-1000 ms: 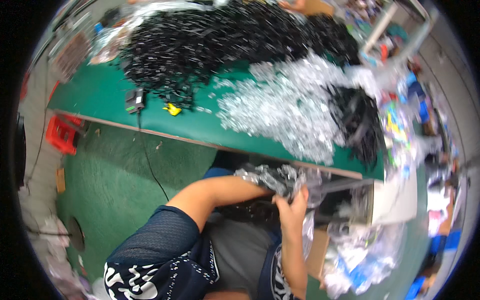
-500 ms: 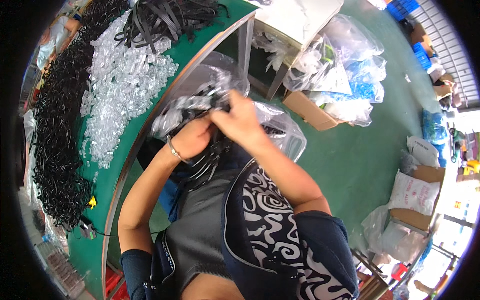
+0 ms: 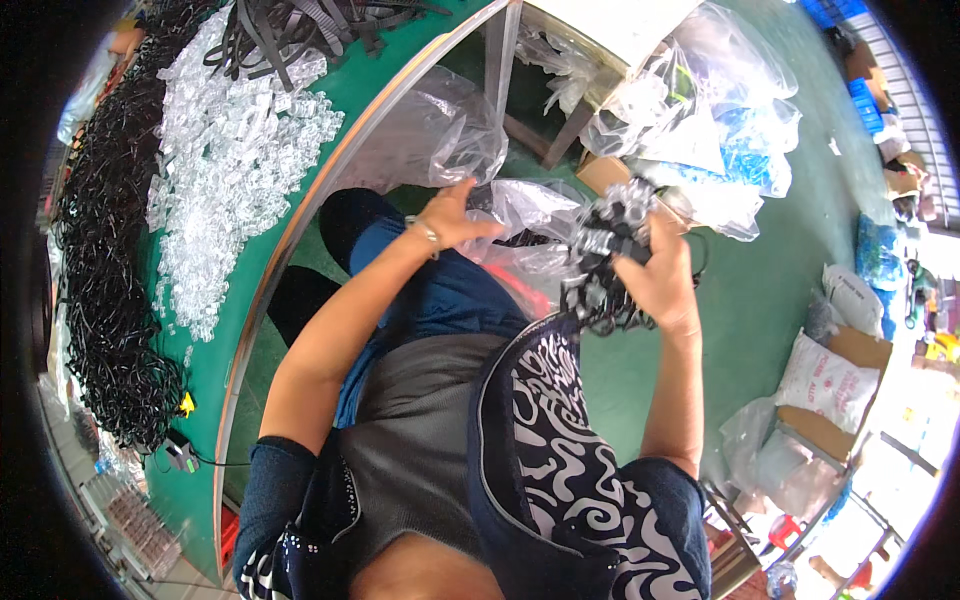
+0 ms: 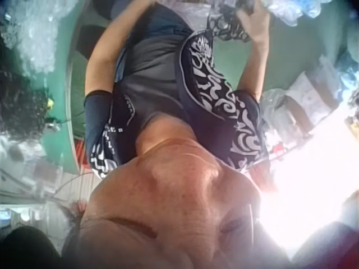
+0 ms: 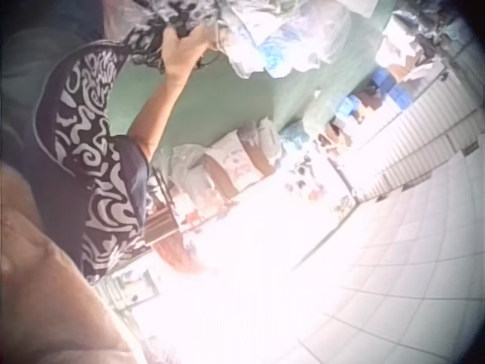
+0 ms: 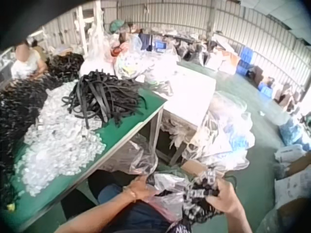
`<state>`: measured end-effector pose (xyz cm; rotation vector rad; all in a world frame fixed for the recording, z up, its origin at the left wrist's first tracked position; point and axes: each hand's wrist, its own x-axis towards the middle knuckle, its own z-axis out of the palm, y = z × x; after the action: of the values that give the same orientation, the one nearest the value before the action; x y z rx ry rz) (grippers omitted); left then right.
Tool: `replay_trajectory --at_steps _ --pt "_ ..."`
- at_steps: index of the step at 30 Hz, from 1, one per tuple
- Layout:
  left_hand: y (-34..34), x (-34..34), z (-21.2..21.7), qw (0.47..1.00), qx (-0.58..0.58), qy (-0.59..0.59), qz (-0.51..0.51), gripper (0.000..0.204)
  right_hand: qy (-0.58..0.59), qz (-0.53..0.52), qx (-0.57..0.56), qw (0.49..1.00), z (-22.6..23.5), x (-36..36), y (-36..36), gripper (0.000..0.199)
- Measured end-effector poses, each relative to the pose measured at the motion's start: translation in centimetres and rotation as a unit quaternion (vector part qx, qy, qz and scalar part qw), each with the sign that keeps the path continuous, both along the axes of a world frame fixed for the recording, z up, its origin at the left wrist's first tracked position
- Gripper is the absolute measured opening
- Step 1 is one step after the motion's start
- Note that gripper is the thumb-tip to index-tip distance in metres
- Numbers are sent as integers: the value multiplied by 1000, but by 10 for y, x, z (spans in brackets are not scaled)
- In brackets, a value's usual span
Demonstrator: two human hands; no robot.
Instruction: Assembling and sorting small electrical components for string lights.
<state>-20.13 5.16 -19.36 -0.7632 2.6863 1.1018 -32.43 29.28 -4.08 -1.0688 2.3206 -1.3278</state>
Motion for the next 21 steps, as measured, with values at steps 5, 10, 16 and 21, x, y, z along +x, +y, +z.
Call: replay_trajectory --at_steps 5,10,16,21 --pt "16 -31 -56 998 35 -58 -3 45 -26 5 100 995 -37 6 2 32" --pt "3 -29 -58 886 381 94 248 16 39 -16 33 999 -35 -1 -16 34" --pt "-6 -53 -24 834 459 146 271 19 196 126 11 972 -109 19 -39 40" --pt "-9 -58 -11 804 509 155 265 17 93 249 23 964 -149 46 -57 34"
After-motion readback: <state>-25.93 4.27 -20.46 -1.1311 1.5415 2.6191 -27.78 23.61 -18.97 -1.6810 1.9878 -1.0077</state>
